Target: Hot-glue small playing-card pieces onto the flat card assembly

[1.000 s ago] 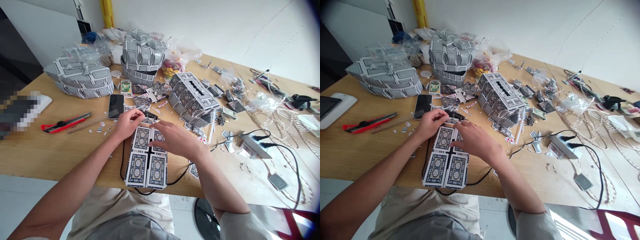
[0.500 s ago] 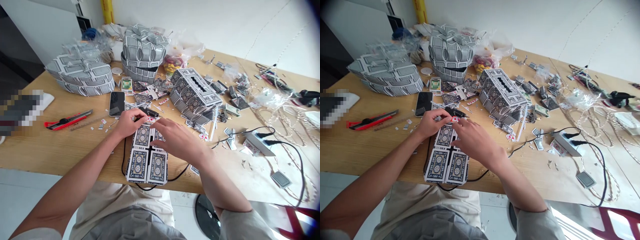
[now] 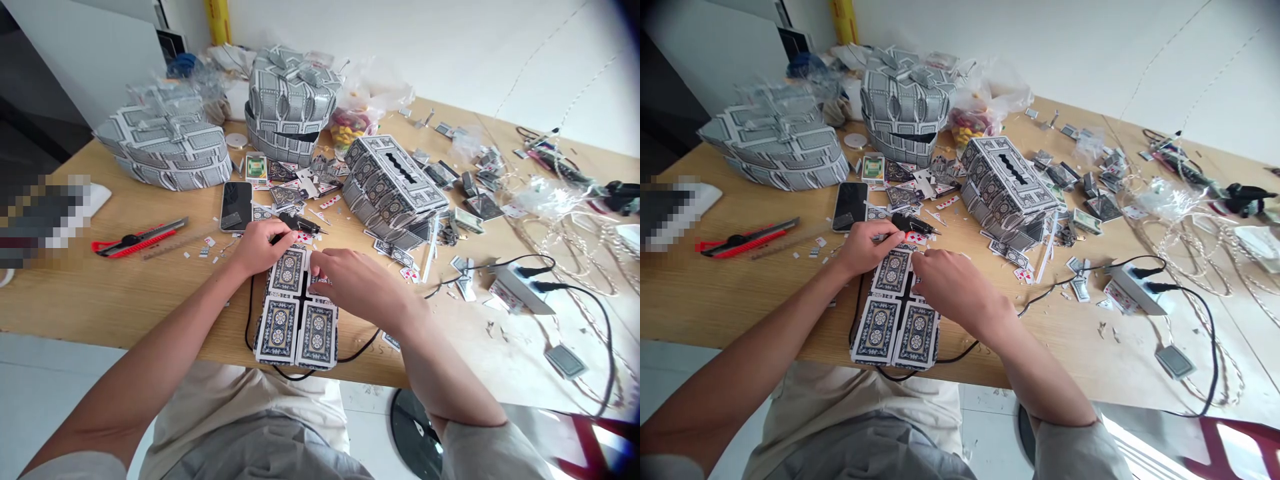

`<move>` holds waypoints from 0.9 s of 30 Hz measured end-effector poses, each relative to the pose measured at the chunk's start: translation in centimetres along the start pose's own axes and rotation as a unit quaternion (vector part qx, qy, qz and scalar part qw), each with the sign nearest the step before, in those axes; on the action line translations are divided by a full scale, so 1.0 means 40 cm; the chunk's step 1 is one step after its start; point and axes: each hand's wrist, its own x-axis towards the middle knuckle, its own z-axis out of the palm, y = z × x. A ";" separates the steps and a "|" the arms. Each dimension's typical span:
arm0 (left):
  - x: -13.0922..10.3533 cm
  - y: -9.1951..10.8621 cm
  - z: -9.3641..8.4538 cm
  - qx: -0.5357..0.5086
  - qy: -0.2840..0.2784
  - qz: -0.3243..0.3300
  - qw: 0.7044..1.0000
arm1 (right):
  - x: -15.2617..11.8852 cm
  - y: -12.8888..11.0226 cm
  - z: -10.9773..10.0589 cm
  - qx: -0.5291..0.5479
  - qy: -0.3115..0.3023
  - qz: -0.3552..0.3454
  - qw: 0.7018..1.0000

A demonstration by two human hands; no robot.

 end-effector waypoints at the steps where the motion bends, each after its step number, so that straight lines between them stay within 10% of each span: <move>1: 0.000 0.000 0.000 0.005 -0.003 0.002 1.000 | 0.000 0.001 -0.001 0.001 -0.002 0.002 1.000; 27: 0.003 -0.011 0.000 0.068 0.023 -0.021 0.997 | 0.000 -0.009 0.005 0.038 0.003 -0.085 0.996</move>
